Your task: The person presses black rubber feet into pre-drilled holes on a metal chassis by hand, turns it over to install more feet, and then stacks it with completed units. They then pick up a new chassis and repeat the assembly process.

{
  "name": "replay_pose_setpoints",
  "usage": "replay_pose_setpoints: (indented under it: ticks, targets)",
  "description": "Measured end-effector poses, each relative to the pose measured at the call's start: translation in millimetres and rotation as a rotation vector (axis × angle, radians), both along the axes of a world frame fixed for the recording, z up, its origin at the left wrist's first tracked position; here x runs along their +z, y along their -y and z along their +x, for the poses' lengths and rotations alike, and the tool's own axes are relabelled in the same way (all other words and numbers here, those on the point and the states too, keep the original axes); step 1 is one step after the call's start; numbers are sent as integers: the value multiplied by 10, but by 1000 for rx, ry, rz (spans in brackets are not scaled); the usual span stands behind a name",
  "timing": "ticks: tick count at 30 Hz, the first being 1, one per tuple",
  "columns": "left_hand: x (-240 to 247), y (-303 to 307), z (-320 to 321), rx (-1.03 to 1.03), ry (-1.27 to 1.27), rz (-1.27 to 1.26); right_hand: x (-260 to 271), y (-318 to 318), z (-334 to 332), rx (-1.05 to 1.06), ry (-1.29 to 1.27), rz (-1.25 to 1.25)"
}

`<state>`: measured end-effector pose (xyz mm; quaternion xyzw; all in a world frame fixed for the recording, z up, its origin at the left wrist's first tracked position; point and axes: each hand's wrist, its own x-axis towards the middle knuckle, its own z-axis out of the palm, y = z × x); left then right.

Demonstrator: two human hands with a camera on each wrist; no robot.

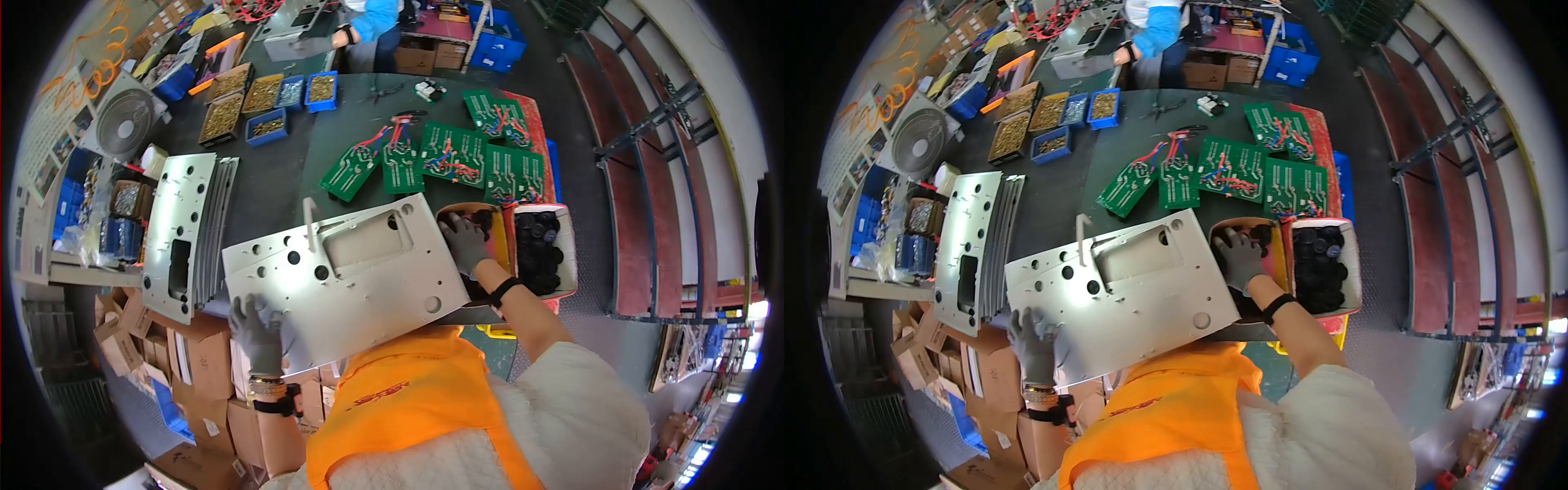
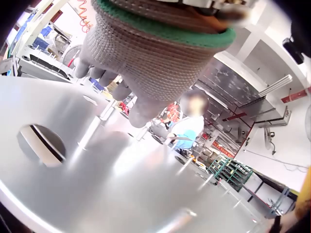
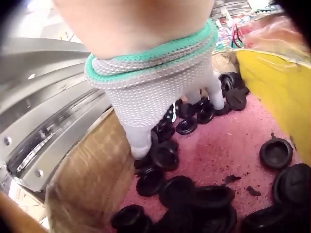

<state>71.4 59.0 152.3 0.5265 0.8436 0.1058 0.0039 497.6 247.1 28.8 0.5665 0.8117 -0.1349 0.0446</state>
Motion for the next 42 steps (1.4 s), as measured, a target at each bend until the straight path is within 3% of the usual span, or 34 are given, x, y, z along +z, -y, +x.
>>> replay_pose_setpoints:
  ticks: [3, 4, 9, 11, 14, 15, 17, 19, 22, 23, 25, 27, 29, 31, 32, 33, 35, 36, 37, 40, 42]
  targets:
    - [89, 4, 276, -87, 77, 73, -78, 21, -47, -59, -147, -197]
    - [148, 1, 390, -97, 100, 80, 370, 73, -185, -231, -253, -384]
    - [263, 18, 675, -151, 129, 125, 124, 136, -204, -119, -75, -183]
    - [315, -25, 785, -174, 190, 138, 435, 175, -258, -296, -244, -372]
    - [351, -108, 969, -284, 267, 138, 414, 270, -179, -252, -303, -402]
    - [372, -145, 1021, -288, 271, 143, 177, 283, -86, -256, -300, -396]
    - [406, -219, 1117, -369, 474, 124, -493, 253, 170, -214, -680, -222]
    - [449, -319, 1229, -421, 489, 145, -330, 257, 223, -238, -654, -156]
    - [439, -493, 1431, -432, 1338, -113, 186, 265, 298, -371, -678, -137]
    - [384, -548, 1515, -446, 1346, -118, 302, 274, 347, -471, -732, -186]
    - [477, -799, 1787, -334, 1884, -372, 535, 295, 404, -436, -797, -82]
    - [386, -976, 2094, -311, 2013, -431, 1088, 366, 352, -724, -999, -427]
    - [343, -1166, 2376, 0, 2235, -643, 1271, 450, 330, -694, -1053, -445]
    - [294, -1289, 2574, 59, 2337, -722, 1466, 548, 197, -294, -982, -176]
    - [110, -1323, 2647, 33, 2590, -768, 1671, 593, 110, -170, -862, -121]
    - [-200, -1327, 2750, -261, 2947, -738, 1759, 632, 17, -149, -874, -133]
    - [-643, -1289, 2796, -202, 2642, -407, 1835, 697, -168, 100, -610, 215]
    - [-472, -1294, 2634, 31, 3082, -557, 1845, 698, -207, 132, -584, 164]
    - [-424, -1287, 2538, 37, 3077, -510, 1872, 697, -264, 158, -600, 156]
    - [-290, -1247, 2263, 7, 2751, -460, 1907, 695, -420, 279, -641, 150]
    - [-262, -1201, 2101, -20, 2785, -376, 1834, 635, -507, 343, -639, 142]
